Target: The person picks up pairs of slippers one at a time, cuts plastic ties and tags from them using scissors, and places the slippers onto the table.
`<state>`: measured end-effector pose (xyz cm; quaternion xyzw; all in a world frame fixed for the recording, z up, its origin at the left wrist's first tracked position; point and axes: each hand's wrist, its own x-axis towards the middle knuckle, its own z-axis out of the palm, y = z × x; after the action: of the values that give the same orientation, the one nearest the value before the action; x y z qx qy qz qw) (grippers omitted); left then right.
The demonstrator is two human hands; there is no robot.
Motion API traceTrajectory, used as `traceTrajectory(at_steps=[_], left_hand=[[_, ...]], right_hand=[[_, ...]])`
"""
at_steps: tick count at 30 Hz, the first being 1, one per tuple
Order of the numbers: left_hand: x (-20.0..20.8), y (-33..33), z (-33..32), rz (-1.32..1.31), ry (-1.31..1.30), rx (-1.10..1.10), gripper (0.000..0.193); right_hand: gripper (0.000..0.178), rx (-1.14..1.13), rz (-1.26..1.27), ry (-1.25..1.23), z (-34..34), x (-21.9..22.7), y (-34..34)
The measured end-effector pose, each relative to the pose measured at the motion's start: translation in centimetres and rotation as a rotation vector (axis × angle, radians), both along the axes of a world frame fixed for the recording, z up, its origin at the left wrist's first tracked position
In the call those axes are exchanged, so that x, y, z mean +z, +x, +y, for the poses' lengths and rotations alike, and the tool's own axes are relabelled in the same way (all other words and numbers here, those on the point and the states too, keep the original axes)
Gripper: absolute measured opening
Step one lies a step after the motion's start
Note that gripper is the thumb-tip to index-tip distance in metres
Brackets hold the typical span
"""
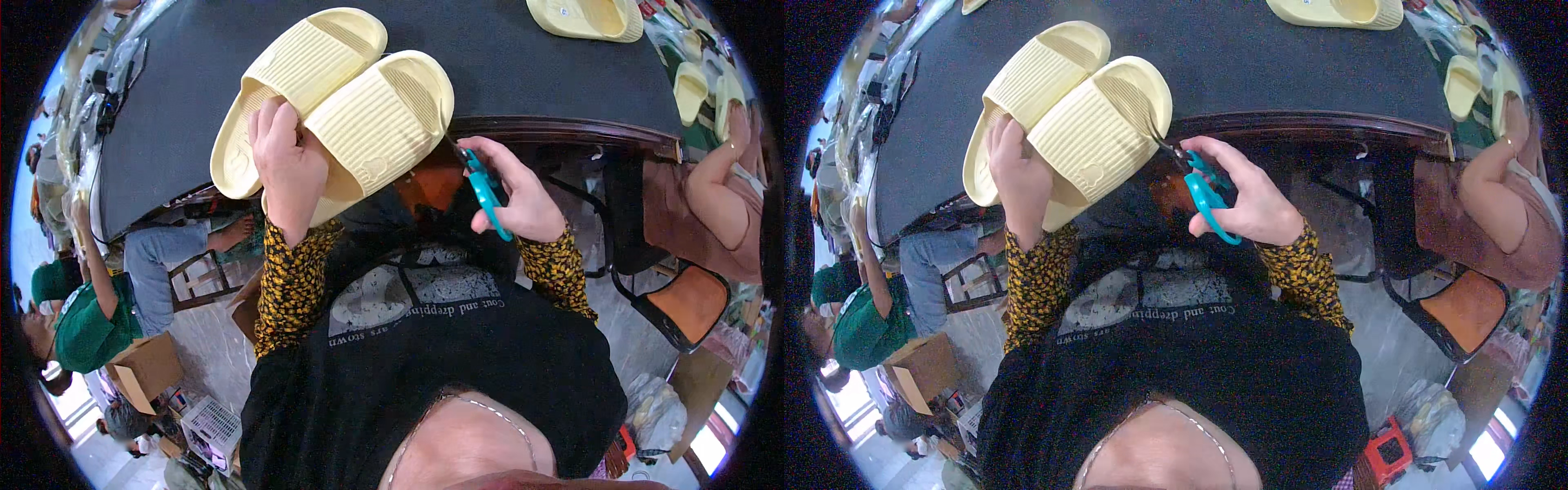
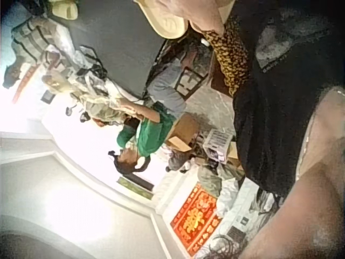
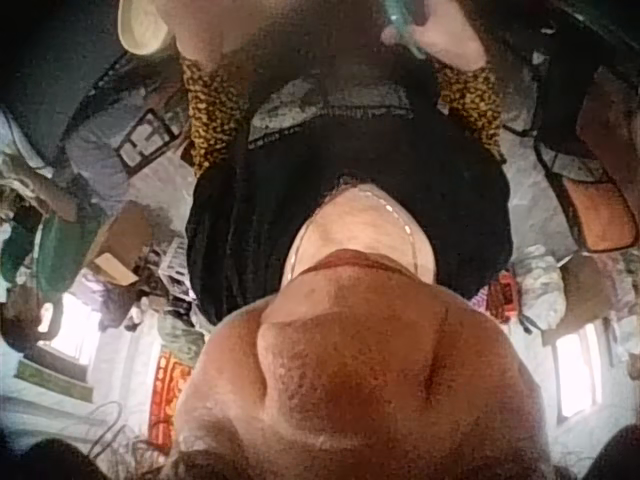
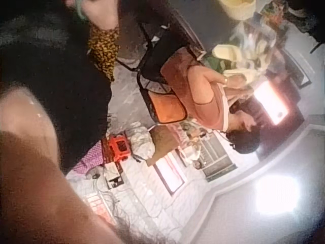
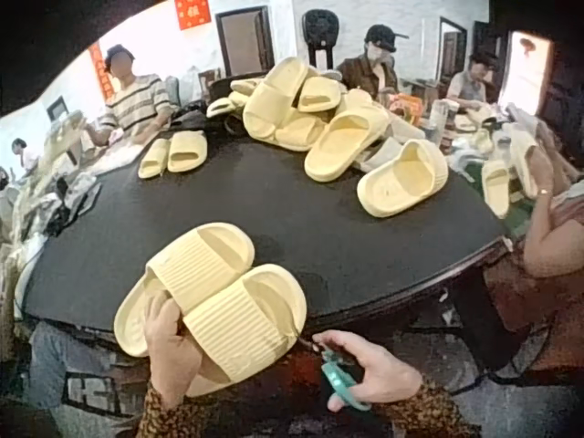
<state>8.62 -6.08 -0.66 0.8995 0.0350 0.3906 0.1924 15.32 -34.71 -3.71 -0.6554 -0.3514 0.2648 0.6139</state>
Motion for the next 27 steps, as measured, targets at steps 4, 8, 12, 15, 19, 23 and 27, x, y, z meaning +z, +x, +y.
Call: traceTrajectory(at_steps=[4, 8, 12, 15, 19, 23, 27], left_hand=[[-0.9, 0.0, 0.4, -0.021, -0.022, 0.019, 0.012], [-1.4, 0.0, 0.6, -0.082, 0.012, -0.028, 0.028], [-1.1, -0.2, 0.8, -0.091, 0.068, -0.04, 0.027], [-1.5, -0.1, 0.7, -0.096, 0.041, -0.035, 0.026], [-1.6, -0.2, 0.6, -0.119, 0.026, -0.047, 0.028], [-1.6, -0.1, 0.6, -0.122, 0.013, -0.04, 0.029], [-0.9, 0.1, 2.2, -0.106, 0.026, -0.038, 0.029]], right_hand=[[0.083, -0.137, -0.255, -0.11, 0.7, -0.5, -0.2], [0.073, -0.126, -0.394, -0.194, 1.2, 0.6, 0.1], [0.066, -0.134, -0.438, -0.192, 2.0, 1.6, 0.2], [0.063, -0.148, -0.408, -0.194, 2.3, 2.0, 0.2], [0.06, -0.163, -0.411, -0.183, 2.5, 2.4, 0.1], [0.062, -0.203, -0.514, -0.234, 2.0, 2.6, 0.6], [0.059, -0.245, -0.434, -0.239, 2.1, 3.7, 0.6]])
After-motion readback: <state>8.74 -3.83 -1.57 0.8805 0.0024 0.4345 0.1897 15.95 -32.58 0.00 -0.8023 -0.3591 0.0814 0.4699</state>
